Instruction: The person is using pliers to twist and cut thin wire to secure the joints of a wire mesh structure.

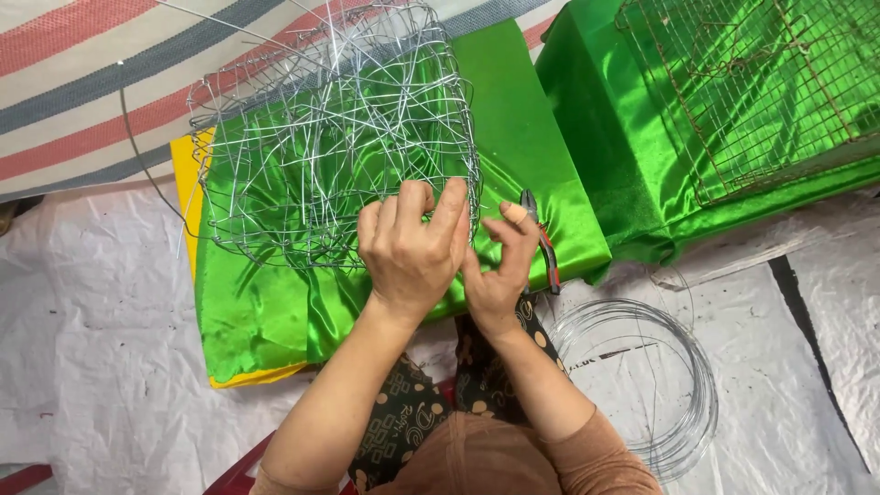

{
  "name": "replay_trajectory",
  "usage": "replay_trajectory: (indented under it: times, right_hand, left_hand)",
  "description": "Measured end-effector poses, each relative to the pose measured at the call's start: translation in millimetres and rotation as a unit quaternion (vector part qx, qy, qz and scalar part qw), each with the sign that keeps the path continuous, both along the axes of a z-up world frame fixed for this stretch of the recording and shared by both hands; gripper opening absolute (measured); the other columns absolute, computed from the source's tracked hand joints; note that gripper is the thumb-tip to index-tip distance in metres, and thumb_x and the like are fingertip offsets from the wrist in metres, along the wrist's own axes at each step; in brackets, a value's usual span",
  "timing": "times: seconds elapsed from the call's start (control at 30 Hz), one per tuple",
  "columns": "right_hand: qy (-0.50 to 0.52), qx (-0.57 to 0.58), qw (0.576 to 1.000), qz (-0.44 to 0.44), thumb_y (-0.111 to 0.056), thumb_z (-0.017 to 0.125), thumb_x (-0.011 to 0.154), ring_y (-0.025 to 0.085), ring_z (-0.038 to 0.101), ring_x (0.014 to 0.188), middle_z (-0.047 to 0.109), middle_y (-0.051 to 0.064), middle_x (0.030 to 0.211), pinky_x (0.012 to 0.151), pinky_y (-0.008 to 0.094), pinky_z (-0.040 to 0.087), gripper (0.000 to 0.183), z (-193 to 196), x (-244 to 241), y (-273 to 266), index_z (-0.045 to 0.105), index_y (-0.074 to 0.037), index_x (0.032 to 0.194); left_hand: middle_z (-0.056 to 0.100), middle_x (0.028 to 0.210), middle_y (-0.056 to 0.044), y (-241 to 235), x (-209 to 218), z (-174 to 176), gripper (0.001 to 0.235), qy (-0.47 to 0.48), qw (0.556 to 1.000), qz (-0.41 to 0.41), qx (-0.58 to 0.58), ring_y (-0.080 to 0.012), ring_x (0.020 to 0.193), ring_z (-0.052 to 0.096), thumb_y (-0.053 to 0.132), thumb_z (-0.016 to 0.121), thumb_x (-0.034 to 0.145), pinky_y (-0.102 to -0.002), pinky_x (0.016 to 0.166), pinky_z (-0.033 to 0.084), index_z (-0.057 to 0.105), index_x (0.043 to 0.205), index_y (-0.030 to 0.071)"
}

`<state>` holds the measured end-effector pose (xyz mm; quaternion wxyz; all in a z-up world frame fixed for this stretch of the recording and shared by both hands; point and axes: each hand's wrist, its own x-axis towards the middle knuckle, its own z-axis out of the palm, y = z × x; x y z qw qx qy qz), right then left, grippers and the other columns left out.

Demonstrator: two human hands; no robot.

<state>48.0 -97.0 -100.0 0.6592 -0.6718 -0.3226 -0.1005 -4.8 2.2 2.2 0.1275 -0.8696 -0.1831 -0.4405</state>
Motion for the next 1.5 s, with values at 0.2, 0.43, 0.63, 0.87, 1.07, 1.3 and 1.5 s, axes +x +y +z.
replay_trajectory:
  times: [0.2,0.43,0.63,0.87,1.07,1.3,1.5]
  right_hand:
    - [0.048,0.02,0.996,0.069,-0.008,0.07,0.098,0.021,0.058,0.091,0.056,0.013,0.116,0.083,0.033,0.054,0.029,34,27,12,0.068,-0.005,0.126]
    - [0.138,0.01,0.969,0.204,0.002,0.066,0.095,0.02,0.055,0.111,0.055,0.017,0.129,0.095,0.035,0.051,0.025,47,50,-4,0.075,-0.004,0.118]
    - [0.205,0.018,0.926,0.317,0.002,0.063,0.096,0.018,0.049,0.122,0.046,0.014,0.151,0.108,0.038,0.044,0.032,44,55,-10,0.071,-0.007,0.126]
    - [0.19,-0.007,0.969,0.157,-0.004,0.068,0.097,0.015,0.058,0.106,0.057,0.011,0.131,0.092,0.03,0.054,0.034,6,33,-23,0.068,-0.004,0.131]
    - [0.182,-0.009,0.975,0.127,-0.008,0.075,0.096,0.015,0.06,0.094,0.064,0.011,0.115,0.081,0.029,0.056,0.028,-4,34,-14,0.071,-0.003,0.123]
    - [0.147,-0.012,0.982,0.115,-0.012,0.079,0.092,0.017,0.062,0.09,0.066,0.011,0.111,0.073,0.03,0.052,0.012,11,36,-2,0.075,-0.008,0.103]
    - [0.149,-0.009,0.985,0.085,-0.012,0.078,0.092,0.018,0.059,0.088,0.065,0.011,0.11,0.071,0.03,0.047,0.008,8,26,5,0.071,-0.009,0.09]
  left_hand:
    - [0.044,0.08,0.004,0,-1,6,0.011,0.0,1.0,-0.01,-0.003,-0.0145,0.058,0.049,0.03,0.064,0.098,-0.032,0.065,0.047,0.071,0.104,0.023]
    - [0.043,0.08,0.005,1,-3,6,0.009,0.007,1.0,-0.001,0.002,-0.0141,0.061,0.049,0.027,0.064,0.097,-0.031,0.066,0.045,0.073,0.101,0.027]
    - [0.041,0.077,0.006,4,-3,4,0.014,0.005,1.0,0.01,0.004,-0.0134,0.058,0.049,0.036,0.065,0.099,-0.031,0.063,0.044,0.071,0.091,0.026]
    - [0.042,0.077,0.006,1,0,7,0.03,0.0,1.0,0.025,0.006,-0.0143,0.059,0.049,0.051,0.059,0.101,-0.032,0.065,0.047,0.068,0.091,0.024]
    - [0.041,0.077,0.006,2,1,2,0.04,-0.001,0.999,0.037,0.017,-0.0143,0.059,0.047,0.058,0.059,0.1,-0.034,0.064,0.048,0.066,0.089,0.02]
    - [0.041,0.076,0.005,1,0,3,0.04,-0.004,0.999,0.039,0.017,-0.016,0.059,0.047,0.056,0.055,0.102,-0.034,0.066,0.048,0.066,0.088,0.021]
    - [0.041,0.078,0.004,-1,-2,3,0.041,0.011,0.999,0.037,0.014,-0.017,0.059,0.048,0.056,0.052,0.105,-0.034,0.068,0.048,0.066,0.09,0.021]
